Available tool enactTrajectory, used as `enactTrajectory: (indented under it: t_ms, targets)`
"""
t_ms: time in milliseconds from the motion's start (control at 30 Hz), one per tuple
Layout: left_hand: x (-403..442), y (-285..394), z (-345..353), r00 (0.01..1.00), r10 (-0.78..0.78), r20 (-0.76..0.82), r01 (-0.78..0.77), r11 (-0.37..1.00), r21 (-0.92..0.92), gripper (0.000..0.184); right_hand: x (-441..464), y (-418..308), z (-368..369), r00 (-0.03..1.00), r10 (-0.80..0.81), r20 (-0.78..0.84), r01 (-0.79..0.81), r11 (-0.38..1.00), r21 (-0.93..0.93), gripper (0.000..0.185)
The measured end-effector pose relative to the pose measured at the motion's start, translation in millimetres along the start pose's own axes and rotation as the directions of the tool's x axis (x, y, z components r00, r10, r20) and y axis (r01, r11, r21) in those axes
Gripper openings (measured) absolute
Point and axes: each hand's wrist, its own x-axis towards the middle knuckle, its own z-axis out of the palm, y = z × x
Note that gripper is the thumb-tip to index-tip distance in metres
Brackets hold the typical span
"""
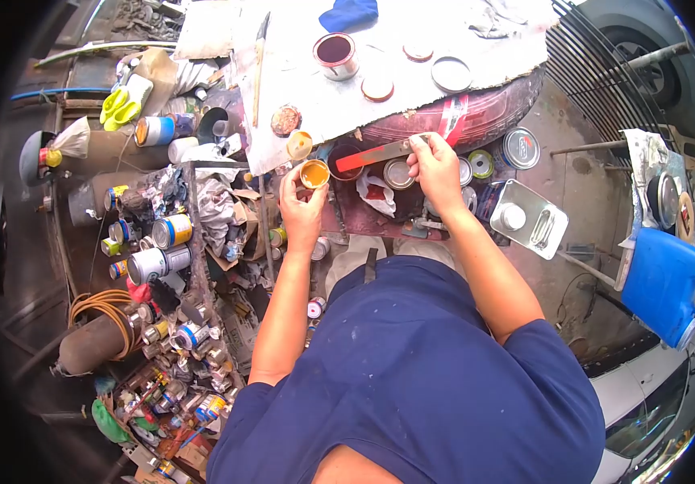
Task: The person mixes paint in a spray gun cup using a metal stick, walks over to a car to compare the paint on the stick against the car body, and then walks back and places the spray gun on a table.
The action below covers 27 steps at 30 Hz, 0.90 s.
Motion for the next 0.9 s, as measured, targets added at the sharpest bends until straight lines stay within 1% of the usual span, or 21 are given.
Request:
enactTrajectory:
  t_ms: [67,233,267,367,433,467,533,667,767,867,900]
  targets:
    - [2.9,7.8,-0.1,0.999,-0.044,0.016,0.043,0.999,0.012,0.045,-0.7,-2.9,-1.7,1.0,0.004,0.003,-0.004,1.0,0.022,0.018]
    - [9.8,8.4,-0.2,0.998,0.054,0.019,-0.055,0.993,0.105,0.045,-3.6,-10.0,-2.8,0.999,-0.042,0.005,0.041,0.998,0.047,0.019]
    - [10.9,8.5,-0.1,0.997,0.076,0.019,-0.077,0.989,0.123,0.045,-4.2,-12.0,-2.5,1.0,-0.031,0.0,0.031,0.998,0.059,0.018]
    - [13.2,3.3,-0.3,0.997,0.07,0.019,-0.072,0.992,0.104,0.045,-4.1,-16.0,-2.8,1.0,-0.001,-0.014,0.002,0.997,0.081,0.017]
    - [12.9,21.1,0.4,0.998,0.054,0.033,-0.057,0.995,0.08,0.045,-1.7,-10.7,-4.1,1.0,-0.005,-0.009,0.006,0.995,0.099,0.016]
    - [14.6,20.7,0.0,0.993,0.106,0.041,-0.11,0.988,0.111,0.043,-0.7,-8.8,-4.6,1.0,-0.008,-0.008,0.009,0.994,0.107,0.016]
    - [14.8,17.7,-0.4,0.997,0.06,0.039,-0.065,0.987,0.147,0.043,0.6,-5.3,-5.1,1.0,-0.011,-0.001,0.011,0.99,0.14,0.015]
    - [16.9,1.9,-1.0,0.995,0.095,0.042,-0.1,0.983,0.151,0.046,2.0,-1.2,-5.3,1.0,-0.01,-0.002,0.01,0.988,0.152,0.017]
    - [18.0,8.6,-1.0,0.986,0.158,0.061,-0.168,0.954,0.248,0.044,3.0,-0.8,-4.5,1.0,0.005,0.0,-0.005,0.983,0.184,0.018]
    - [18.9,16.0,-2.7,0.978,0.192,0.084,-0.208,0.934,0.29,0.046,3.1,-1.6,-3.9,1.0,0.001,-0.013,0.001,0.987,0.163,0.019]
    - [19.0,16.7,-2.4,0.982,0.171,0.08,-0.186,0.942,0.279,0.046,3.6,-1.4,-3.7,1.0,-0.009,-0.009,0.01,0.987,0.163,0.019]
